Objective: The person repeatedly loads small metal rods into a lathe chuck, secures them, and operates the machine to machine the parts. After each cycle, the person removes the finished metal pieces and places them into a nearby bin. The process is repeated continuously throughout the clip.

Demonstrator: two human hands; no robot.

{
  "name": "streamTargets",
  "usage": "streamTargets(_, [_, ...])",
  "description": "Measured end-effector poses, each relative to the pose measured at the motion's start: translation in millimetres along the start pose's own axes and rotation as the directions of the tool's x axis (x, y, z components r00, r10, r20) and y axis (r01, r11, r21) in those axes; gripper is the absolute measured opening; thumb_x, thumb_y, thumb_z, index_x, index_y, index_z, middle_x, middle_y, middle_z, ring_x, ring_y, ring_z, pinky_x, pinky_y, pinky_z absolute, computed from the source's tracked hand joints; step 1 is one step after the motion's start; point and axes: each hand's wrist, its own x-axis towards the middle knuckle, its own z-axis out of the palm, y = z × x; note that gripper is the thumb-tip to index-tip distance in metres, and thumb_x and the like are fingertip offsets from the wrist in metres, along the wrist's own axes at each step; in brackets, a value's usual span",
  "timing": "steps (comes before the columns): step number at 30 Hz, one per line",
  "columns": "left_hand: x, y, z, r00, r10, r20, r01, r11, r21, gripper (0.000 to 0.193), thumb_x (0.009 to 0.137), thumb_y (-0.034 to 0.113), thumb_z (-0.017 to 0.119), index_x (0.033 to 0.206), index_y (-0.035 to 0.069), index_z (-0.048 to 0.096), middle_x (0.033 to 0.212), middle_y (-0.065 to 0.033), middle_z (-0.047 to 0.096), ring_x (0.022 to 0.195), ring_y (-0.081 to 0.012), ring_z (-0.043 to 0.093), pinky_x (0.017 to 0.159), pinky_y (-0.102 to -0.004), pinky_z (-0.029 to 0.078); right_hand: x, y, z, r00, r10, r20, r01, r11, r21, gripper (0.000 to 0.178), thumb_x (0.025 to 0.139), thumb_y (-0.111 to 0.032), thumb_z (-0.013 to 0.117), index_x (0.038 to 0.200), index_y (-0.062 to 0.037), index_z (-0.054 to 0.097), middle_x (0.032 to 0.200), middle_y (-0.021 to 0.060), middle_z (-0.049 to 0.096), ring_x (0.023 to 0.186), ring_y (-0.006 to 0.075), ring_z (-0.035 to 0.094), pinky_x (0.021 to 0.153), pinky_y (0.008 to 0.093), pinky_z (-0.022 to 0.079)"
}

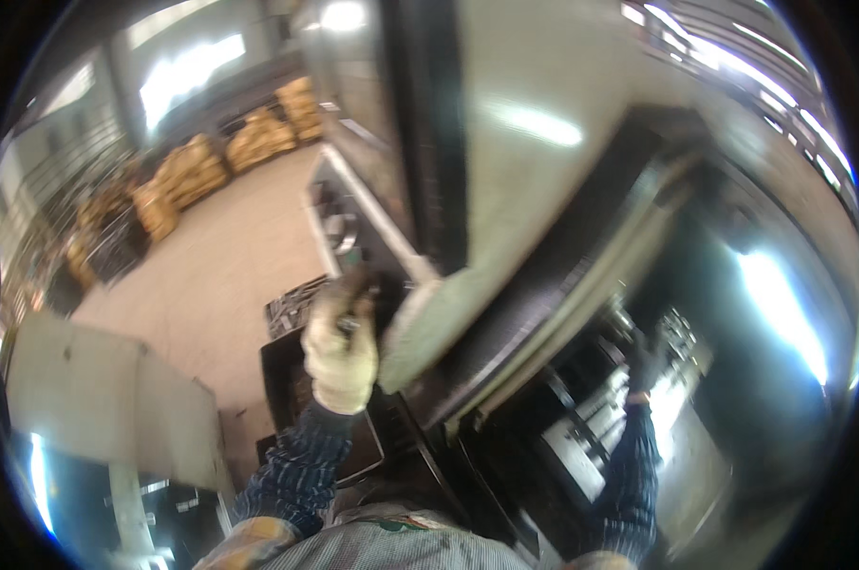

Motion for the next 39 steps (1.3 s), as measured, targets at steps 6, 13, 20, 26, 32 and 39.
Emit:
streamTargets(6, [6.2, 23.4, 8.9, 0.994, 0.046, 0.096, -0.052, 0.997, 0.061, 0.03, 0.09, -0.005, 0.067, 0.119, 0.0, 0.07, 0.116, -0.017, 0.073, 0.106, -0.0311, 0.072, 0.094, -0.0365, 0.057, -17.6, -31.1, -108.9, 1.0, -0.03, -0.009, 0.014, 0.676, -0.737, 0.046, 0.104, -0.019, 0.05, 0.15, -0.0127, 0.051, 0.129, 0.0139, 0.069, 0.109, 0.0203, 0.069, 0.092, 0.0375, 0.054])
streamTargets(13, [3.7, 19.3, -3.0, 0.998, -0.006, 0.065, -0.002, 0.992, 0.125, 0.031, 0.09, -0.003, 0.066, 0.121, 0.002, 0.069, 0.114, -0.0165, 0.073, 0.106, -0.0326, 0.071, 0.092, -0.0373, 0.057, 70.6, 43.5, -130.2, 0.982, -0.183, -0.043, 0.185, 0.902, 0.389, 0.043, 0.103, -0.032, 0.054, 0.13, 0.0008, 0.061, 0.125, 0.0174, 0.068, 0.102, 0.0302, 0.068, 0.09, 0.0404, 0.055])
streamTargets(20, [20.0, 33.0, -8.4, 0.976, -0.046, 0.213, -0.008, 0.969, 0.246, 0.03, 0.094, 0.011, 0.063, 0.124, 0.015, 0.069, 0.108, -0.0122, 0.072, 0.092, -0.0297, 0.073, 0.077, -0.0368, 0.061, 4.5, -131.5, -129.6, 0.962, -0.203, -0.185, 0.274, 0.693, 0.667, 0.026, 0.103, -0.011, 0.056, 0.121, 0.0055, 0.065, 0.112, 0.0148, 0.071, 0.102, 0.0261, 0.068, 0.09, 0.0376, 0.058])
streamTargets(26, [-7.1, 28.6, -38.7, 0.879, -0.26, 0.4, 0.281, 0.96, 0.007, 0.03, 0.098, 0.013, 0.066, 0.128, 0.012, 0.067, 0.125, -0.0133, 0.069, 0.111, -0.032, 0.069, 0.091, -0.0357, 0.06, -70.0, -200.2, -70.1, 0.946, -0.268, -0.183, 0.323, 0.833, 0.45, 0.026, 0.102, -0.011, 0.059, 0.121, 0.0057, 0.066, 0.107, 0.0154, 0.072, 0.096, 0.0261, 0.069, 0.086, 0.0369, 0.058])
streamTargets(32, [-63.6, 32.6, -135.7, 0.859, -0.216, 0.464, 0.237, 0.971, 0.013, 0.038, 0.099, 0.014, 0.065, 0.136, 0.011, 0.063, 0.137, -0.0134, 0.064, 0.118, -0.0324, 0.067, 0.095, -0.0364, 0.058, -120.5, -273.4, -63.9, 0.847, -0.465, -0.258, 0.504, 0.856, 0.112, 0.027, 0.101, -0.012, 0.061, 0.121, 0.0059, 0.067, 0.103, 0.016, 0.073, 0.091, 0.0261, 0.069, 0.083, 0.0362, 0.059])
streamTargets(39, [-93.4, 43.4, -263.2, 0.918, -0.235, 0.319, 0.17, 0.961, 0.218, 0.041, 0.097, 0.018, 0.067, 0.137, 0.011, 0.062, 0.142, -0.0132, 0.06, 0.127, -0.0326, 0.06, 0.104, -0.0419, 0.052, -195.3, -321.4, 9.1, 0.441, -0.885, -0.147, 0.885, 0.401, 0.236, 0.032, 0.103, -0.016, 0.057, 0.128, 0.004, 0.062, 0.111, 0.0165, 0.069, 0.093, 0.0245, 0.068, 0.08, 0.0339, 0.057])
